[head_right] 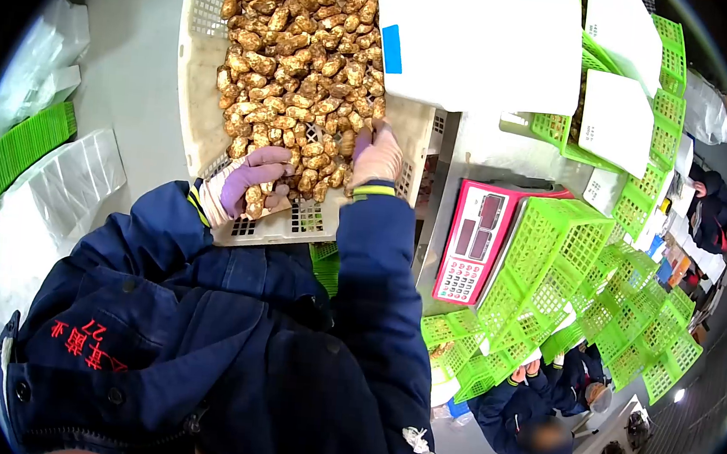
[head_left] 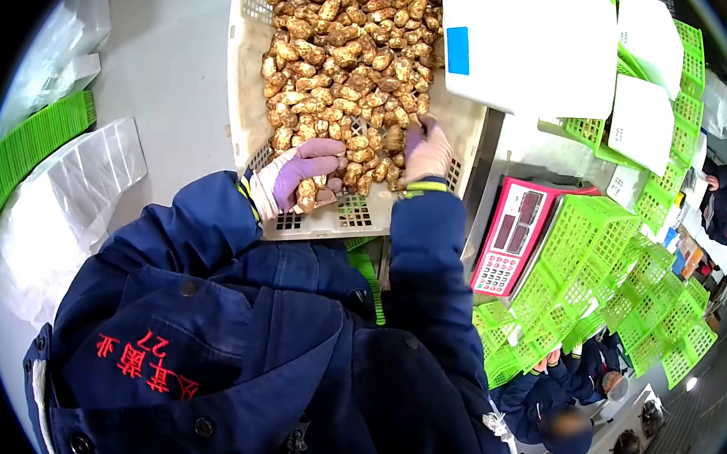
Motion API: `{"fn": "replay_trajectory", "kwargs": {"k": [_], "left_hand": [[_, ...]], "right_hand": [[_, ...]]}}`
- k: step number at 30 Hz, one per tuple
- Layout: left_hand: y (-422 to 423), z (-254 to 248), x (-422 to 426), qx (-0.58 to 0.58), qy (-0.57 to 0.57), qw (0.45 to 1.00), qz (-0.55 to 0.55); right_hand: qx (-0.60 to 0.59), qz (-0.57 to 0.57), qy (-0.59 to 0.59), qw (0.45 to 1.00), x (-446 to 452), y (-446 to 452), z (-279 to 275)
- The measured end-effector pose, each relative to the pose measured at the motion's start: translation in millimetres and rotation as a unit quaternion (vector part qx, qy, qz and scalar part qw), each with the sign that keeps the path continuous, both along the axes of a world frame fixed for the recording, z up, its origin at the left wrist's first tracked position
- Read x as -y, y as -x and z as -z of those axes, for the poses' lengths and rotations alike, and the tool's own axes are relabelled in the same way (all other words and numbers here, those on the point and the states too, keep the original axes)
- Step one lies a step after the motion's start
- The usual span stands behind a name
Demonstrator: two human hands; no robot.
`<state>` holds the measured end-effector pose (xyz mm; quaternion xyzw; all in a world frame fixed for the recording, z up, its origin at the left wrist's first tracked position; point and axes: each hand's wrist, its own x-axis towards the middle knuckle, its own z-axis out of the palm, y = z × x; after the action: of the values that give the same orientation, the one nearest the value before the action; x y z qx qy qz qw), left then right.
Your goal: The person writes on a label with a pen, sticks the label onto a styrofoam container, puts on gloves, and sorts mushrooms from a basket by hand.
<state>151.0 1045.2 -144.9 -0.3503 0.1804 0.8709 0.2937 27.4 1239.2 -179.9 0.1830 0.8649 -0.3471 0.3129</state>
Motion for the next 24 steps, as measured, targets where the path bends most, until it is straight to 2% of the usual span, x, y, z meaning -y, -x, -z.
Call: {"fn": "replay_trajectory", "kwargs": {"k": [2, 3, 4, 5, 6, 7, 8, 11, 12, 13, 14, 15, 16, 18, 19, 20, 21, 22, 23, 24], "left_hand": [[1, 1, -4, 0.034, 0.061, 0.996, 0.061], [5, -2, -3, -0.044, 0.08, 0.99, 0.109], [5, -9, 1, -0.038, 0.037, 0.987, 0.15], [11, -20, 0, -0.046, 0.043, 0.985, 0.163], [15, -26, -3, -0.055, 0.05, 0.982, 0.176], [14, -25, -5, -0.057, 0.05, 0.982, 0.175], [10, -19, -6, -0.072, 0.031, 0.985, 0.156], [-3, 10, -10, -0.091, 0.025, 0.988, 0.121], [-8, 23, -11, -0.096, 0.033, 0.989, 0.104], [-11, 28, -11, -0.13, 0.075, 0.983, 0.105], [-14, 33, -11, -0.162, 0.119, 0.974, 0.106], [-8, 20, -9, -0.103, 0.077, 0.987, 0.094], [-1, 4, -6, -0.044, 0.035, 0.995, 0.082], [13, -18, 1, -0.062, 0.074, 0.982, 0.165], [12, -14, 1, -0.076, 0.011, 0.979, 0.19], [12, -12, 1, -0.089, -0.052, 0.971, 0.215], [15, -23, 0, -0.089, 0.01, 0.971, 0.22], [13, -18, -1, -0.09, 0.013, 0.971, 0.219], [9, -8, -3, -0.118, 0.002, 0.971, 0.206], [4, 0, -2, -0.144, -0.008, 0.97, 0.195]], "right_hand": [[-0.087, 0.03, 0.133, 0.987, -10, -24, -9], [0.048, 0.06, 0.2, 0.977, -12, -38, -20], [0.18, 0.092, 0.263, 0.943, -11, -47, -28], [0.074, -0.011, 0.22, 0.973, -10, -51, -21], [-0.034, -0.114, 0.171, 0.978, -10, -52, -14], [-0.117, -0.178, 0.054, 0.976, -11, -42, -6], [-0.073, -0.199, -0.087, 0.973, -1, -25, -13], [-0.04, -0.321, -0.221, 0.92, 24, -16, 9], [-0.035, -0.311, -0.239, 0.919, 23, -17, 20], [0.067, -0.065, -0.111, 0.989, 28, -8, -2], [0.057, -0.043, -0.051, 0.996, 20, -15, -10], [0.05, -0.02, 0.009, 0.999, 13, -22, -18], [-0.016, -0.071, 0.113, 0.991, 0, -39, -9], [0.101, -0.085, 0.219, 0.967, 3, -48, -37], [0.065, -0.131, 0.189, 0.971, 8, -41, -48], [-0.073, -0.172, 0.115, 0.976, -1, -38, -26], [-0.088, -0.129, 0.055, 0.986, -1, -32, -2], [-0.104, -0.086, -0.003, 0.991, 2, -24, 26], [-0.128, -0.092, -0.017, 0.987, 9, -17, 46], [-0.073, -0.116, -0.057, 0.989, 3, -11, 59]]}}
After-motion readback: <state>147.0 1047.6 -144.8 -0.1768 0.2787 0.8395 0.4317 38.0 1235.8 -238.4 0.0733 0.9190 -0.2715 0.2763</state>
